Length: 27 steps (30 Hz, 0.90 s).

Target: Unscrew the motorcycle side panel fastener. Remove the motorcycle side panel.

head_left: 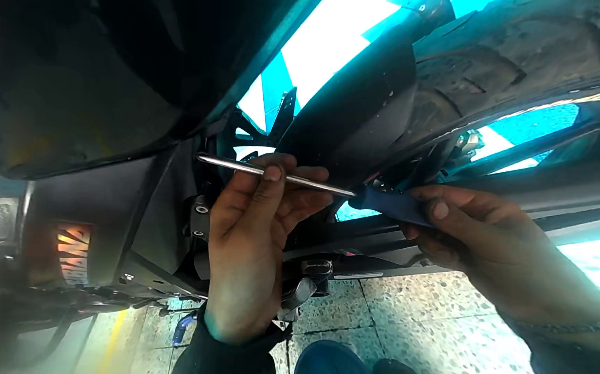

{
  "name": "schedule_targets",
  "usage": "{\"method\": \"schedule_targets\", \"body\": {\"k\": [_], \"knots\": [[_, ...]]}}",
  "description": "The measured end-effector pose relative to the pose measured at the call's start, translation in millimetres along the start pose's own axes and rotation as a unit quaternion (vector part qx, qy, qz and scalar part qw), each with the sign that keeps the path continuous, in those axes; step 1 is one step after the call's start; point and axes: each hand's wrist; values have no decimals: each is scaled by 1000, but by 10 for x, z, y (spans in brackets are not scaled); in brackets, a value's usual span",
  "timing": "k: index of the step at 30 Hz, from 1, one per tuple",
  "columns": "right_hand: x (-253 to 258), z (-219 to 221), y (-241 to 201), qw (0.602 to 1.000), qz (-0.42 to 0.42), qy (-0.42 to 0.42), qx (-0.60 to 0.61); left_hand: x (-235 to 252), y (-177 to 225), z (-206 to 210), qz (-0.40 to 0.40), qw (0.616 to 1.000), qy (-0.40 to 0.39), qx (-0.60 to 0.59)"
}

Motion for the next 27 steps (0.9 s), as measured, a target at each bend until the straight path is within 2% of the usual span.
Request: {"method": "schedule_targets", "body": {"k": [4,6,10,12,13,15,18,23,27], "knots": [[108,-165,-175,991,27,-127,-40,-4,-70,55,21,1000,10,-11],[164,-212,-258,984,54,-166,-43,-3,-82,66,26,999,14,-19],[286,-231,-324,951,181,-250,-14,-11,-101,63,21,1000,4,-20],[328,-190,-335,946,194,-259,-27,-9,-107,65,19,1000,-3,-19],[350,-176,-345,951,170,-256,-45,-9,-106,64,17,1000,-6,-18],[327,-136,-340,969,67,-218,-99,-7,-99,69,12,1000,-9,-15],[241,-92,-197,970,-76,-184,-137,-19,-106,77,14,1000,-14,-13],[190,-52,-76,964,-129,-153,-176,-29,-122,88,13,1000,-13,-17],[242,-37,-161,950,-165,-143,-225,-17,-104,117,11,1000,-4,-12]]}}
Point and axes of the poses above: each hand's wrist, its own x-axis towards the middle knuckle, its own z-axis out of the palm, y = z × x, and after that the axes turned 1 degree about -x, right-handed
